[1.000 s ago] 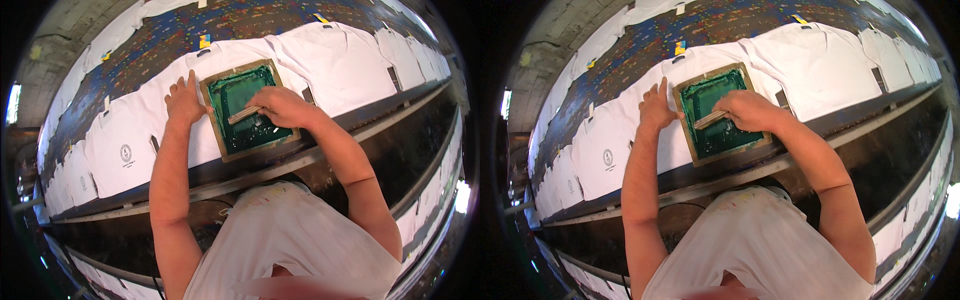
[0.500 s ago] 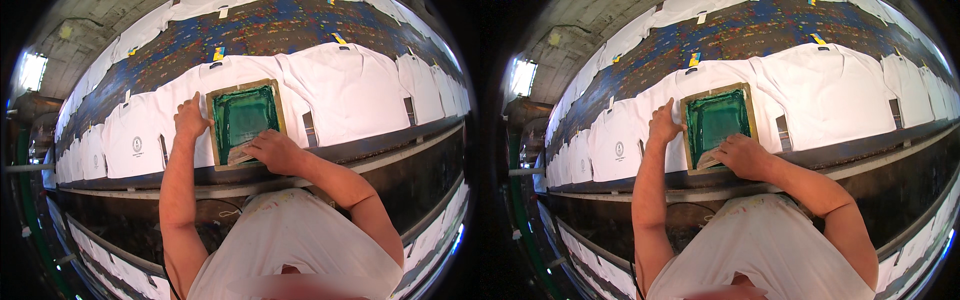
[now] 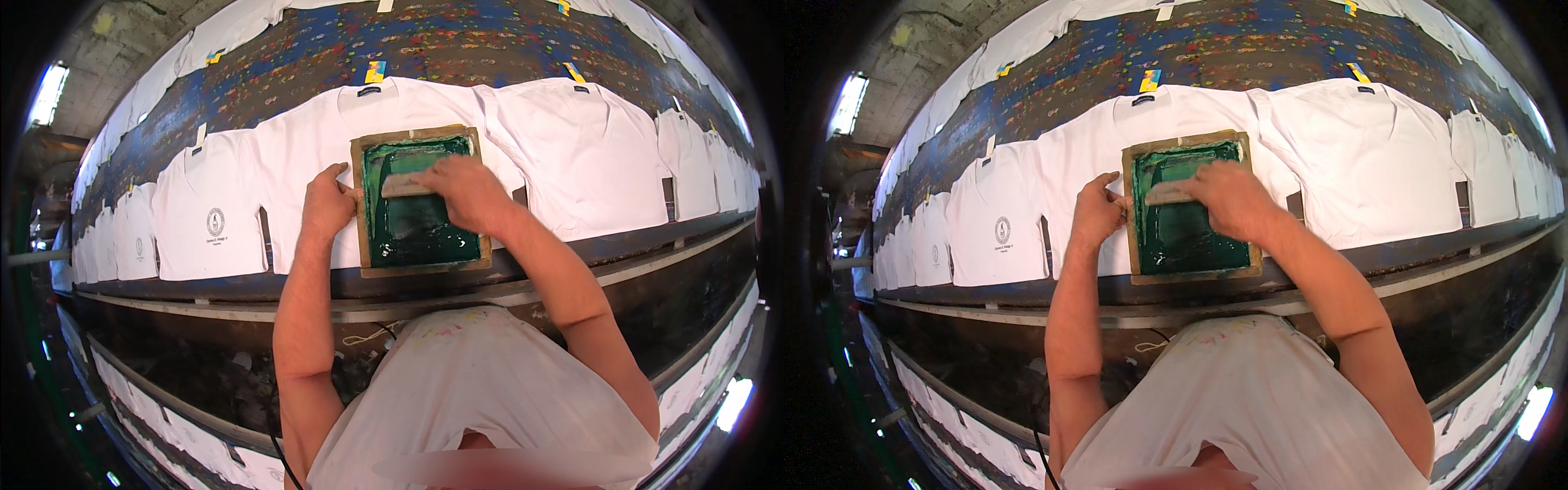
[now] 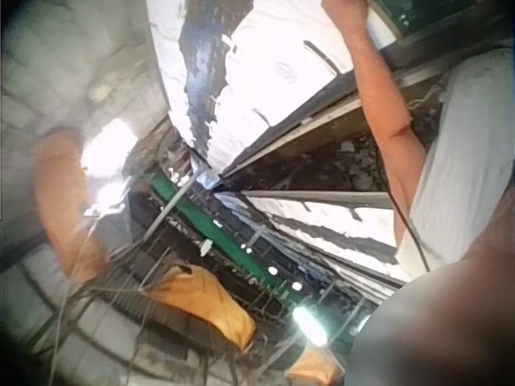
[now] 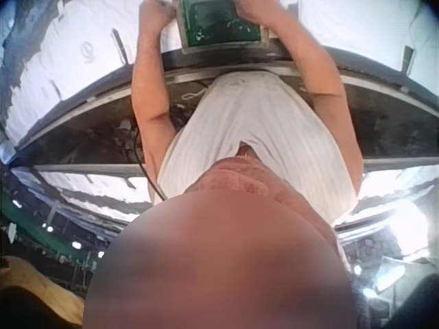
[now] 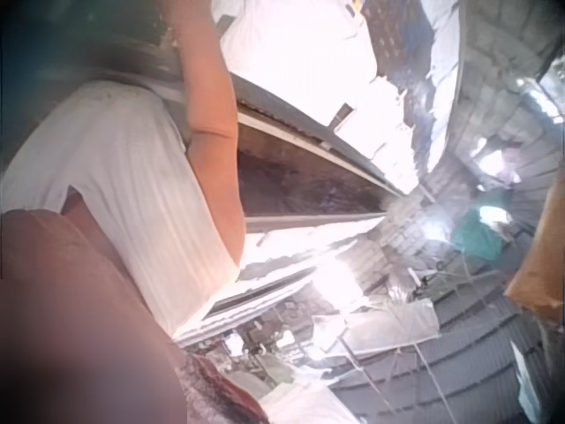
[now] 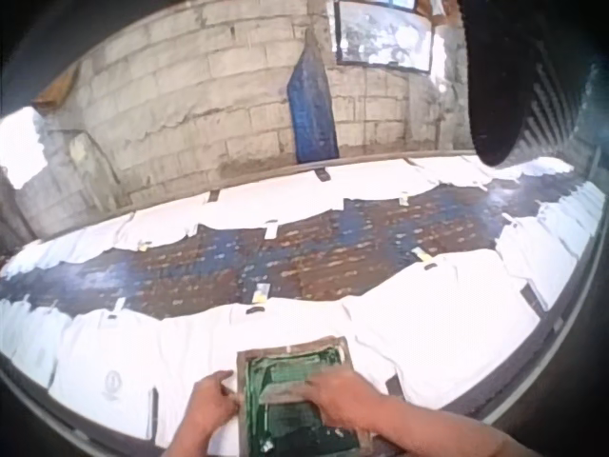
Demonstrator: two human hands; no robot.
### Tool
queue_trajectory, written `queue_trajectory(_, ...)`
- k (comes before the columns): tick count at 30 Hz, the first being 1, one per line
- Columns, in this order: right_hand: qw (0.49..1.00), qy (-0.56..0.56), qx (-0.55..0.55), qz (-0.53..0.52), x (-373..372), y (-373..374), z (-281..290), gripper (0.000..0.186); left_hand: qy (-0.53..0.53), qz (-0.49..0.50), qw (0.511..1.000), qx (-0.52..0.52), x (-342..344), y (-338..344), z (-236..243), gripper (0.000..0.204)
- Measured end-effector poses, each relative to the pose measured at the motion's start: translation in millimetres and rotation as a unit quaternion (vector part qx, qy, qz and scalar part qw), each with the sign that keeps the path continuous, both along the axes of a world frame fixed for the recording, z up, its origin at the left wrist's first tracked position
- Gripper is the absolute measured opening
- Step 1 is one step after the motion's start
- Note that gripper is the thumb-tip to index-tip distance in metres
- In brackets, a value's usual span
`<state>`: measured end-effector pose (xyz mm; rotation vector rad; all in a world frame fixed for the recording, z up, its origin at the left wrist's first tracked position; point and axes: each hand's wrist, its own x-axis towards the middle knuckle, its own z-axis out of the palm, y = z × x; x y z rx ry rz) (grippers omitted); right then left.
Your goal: The person performs screen printing on a series of white t-shirts. Using a squeegee, they pull green ink across a screen frame to transfer a design onto each shirt laid out on a workbench.
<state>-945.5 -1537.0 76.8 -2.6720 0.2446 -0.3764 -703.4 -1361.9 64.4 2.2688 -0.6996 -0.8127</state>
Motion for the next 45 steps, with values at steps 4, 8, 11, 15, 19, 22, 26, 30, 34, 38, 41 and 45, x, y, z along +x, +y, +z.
queue_trajectory(4, 0.999, -0.009, -0.004, 0.032, -29.0, 43.0, -1.3, 0.055, -0.043, 0.041, 0.994, -0.097, -15.0, 9.8, -14.9, 0.047)
queue_trajectory(8, 0.999, 0.003, -0.024, 0.031, -55.7, 81.7, -1.7, 0.054, -0.144, 0.041, 0.978, -0.146, -38.5, 20.3, -33.0, 0.032)
queue_trajectory(11, 0.999, 0.012, -0.031, 0.020, -65.3, 99.7, -1.2, 0.051, -0.196, -0.005, 0.956, -0.219, -60.7, 34.2, -45.1, 0.042)
queue_trajectory(15, 0.999, 0.005, 0.028, 0.019, -78.2, 105.9, -2.3, 0.050, -0.244, -0.051, 0.930, -0.269, -72.9, 44.8, -59.4, 0.048)
queue_trajectory(19, 0.979, -0.136, 0.078, -0.127, -92.5, 89.2, -16.3, 0.059, -0.286, -0.079, 0.915, -0.274, -71.8, 47.8, -67.2, 0.041)
queue_trajectory(22, 0.884, -0.198, 0.321, -0.277, -92.9, 69.2, -36.3, 0.062, -0.326, -0.076, 0.879, -0.340, -76.0, 55.0, -64.8, 0.035)
queue_trajectory(26, 0.795, -0.164, 0.521, -0.263, -105.4, 59.3, -51.4, 0.060, -0.315, -0.066, 0.863, -0.389, -85.6, 53.1, -50.1, 0.036)
queue_trajectory(30, 0.778, -0.269, 0.465, -0.325, -150.7, 50.8, -41.2, 0.054, -0.217, -0.055, 0.871, -0.436, -125.7, 24.1, -29.3, 0.035)
queue_trajectory(34, 0.718, -0.342, 0.438, -0.420, -231.8, 53.4, -20.4, 0.051, -0.097, -0.111, 0.873, -0.466, -193.3, -7.4, -6.3, 0.029)
queue_trajectory(38, 0.644, -0.398, 0.470, -0.454, -299.4, 77.6, -14.8, 0.051, -0.029, -0.156, 0.846, -0.509, -246.6, -21.7, 5.2, 0.023)
queue_trajectory(41, 0.621, -0.423, 0.462, -0.471, -336.1, 88.9, -17.4, 0.051, 0.004, -0.163, 0.832, -0.530, -281.1, -31.2, 3.5, 0.016)
queue_trajectory(45, 0.598, -0.446, 0.452, -0.489, -380.1, 85.0, -27.3, 0.047, 0.020, -0.182, 0.831, -0.525, -323.7, -47.9, -2.8, 0.009)
